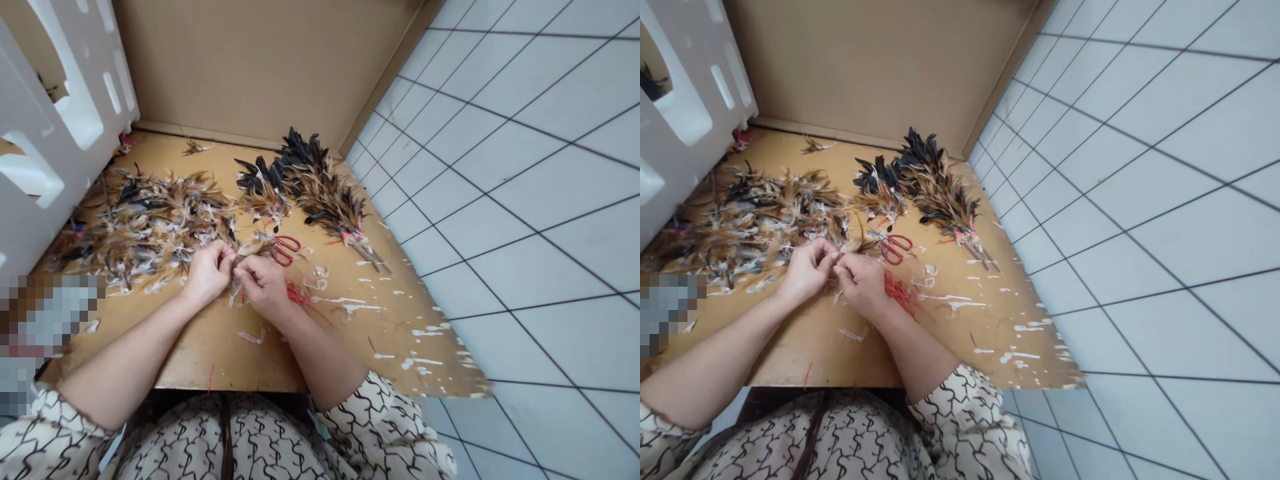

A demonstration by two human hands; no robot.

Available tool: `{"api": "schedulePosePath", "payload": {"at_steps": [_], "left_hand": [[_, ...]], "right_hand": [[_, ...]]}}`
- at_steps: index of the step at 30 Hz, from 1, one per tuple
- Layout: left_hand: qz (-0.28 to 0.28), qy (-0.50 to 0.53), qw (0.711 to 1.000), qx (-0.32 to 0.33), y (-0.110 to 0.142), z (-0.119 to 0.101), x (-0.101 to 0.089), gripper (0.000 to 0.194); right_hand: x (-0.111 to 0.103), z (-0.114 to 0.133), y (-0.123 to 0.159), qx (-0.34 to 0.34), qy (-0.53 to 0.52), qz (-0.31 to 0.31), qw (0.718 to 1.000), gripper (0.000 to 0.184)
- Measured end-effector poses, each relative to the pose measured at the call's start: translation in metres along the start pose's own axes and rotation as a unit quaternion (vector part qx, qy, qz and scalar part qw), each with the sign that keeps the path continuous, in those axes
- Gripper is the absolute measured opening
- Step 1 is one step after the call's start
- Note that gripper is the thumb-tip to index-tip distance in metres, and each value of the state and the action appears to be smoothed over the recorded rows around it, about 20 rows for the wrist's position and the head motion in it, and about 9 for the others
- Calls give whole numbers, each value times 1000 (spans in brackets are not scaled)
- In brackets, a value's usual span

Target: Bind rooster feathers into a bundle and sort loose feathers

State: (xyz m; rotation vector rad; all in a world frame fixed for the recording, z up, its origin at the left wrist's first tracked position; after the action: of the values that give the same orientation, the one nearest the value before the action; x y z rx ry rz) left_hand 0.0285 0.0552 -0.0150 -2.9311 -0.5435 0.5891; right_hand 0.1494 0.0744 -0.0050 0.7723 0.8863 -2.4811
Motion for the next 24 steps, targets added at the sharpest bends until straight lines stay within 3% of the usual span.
{"api": "schedulePosePath", "payload": {"at_steps": [8,13,17,20,24], "left_hand": [[-7,-36,999,27,-1,2,0,10],[1,-62,997,49,0,0,1,10],[5,-80,995,67,2,-1,2,9],[17,-51,995,85,4,1,5,10],[56,52,994,78,6,3,11,14]], "right_hand": [[3,0,1,-52,66,-38,996,22],[-1,1,2,-34,-6,-73,997,17],[2,-1,0,24,-111,-66,991,15],[4,-9,-1,99,-220,-76,968,11],[3,-22,-3,211,-374,-83,900,12]]}}
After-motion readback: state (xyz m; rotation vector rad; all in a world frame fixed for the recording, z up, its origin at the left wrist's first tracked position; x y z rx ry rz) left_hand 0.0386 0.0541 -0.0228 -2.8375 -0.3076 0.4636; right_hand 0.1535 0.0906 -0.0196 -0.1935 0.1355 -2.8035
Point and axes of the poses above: each hand's wrist, its own y-axis away from the middle knuckle, its own x-axis out of the palm, z = x × y, the point moved 4 cm from there along -y, towards the middle knuckle, and after that the axes turned 5 degrees about y, right-handed, at the moved point
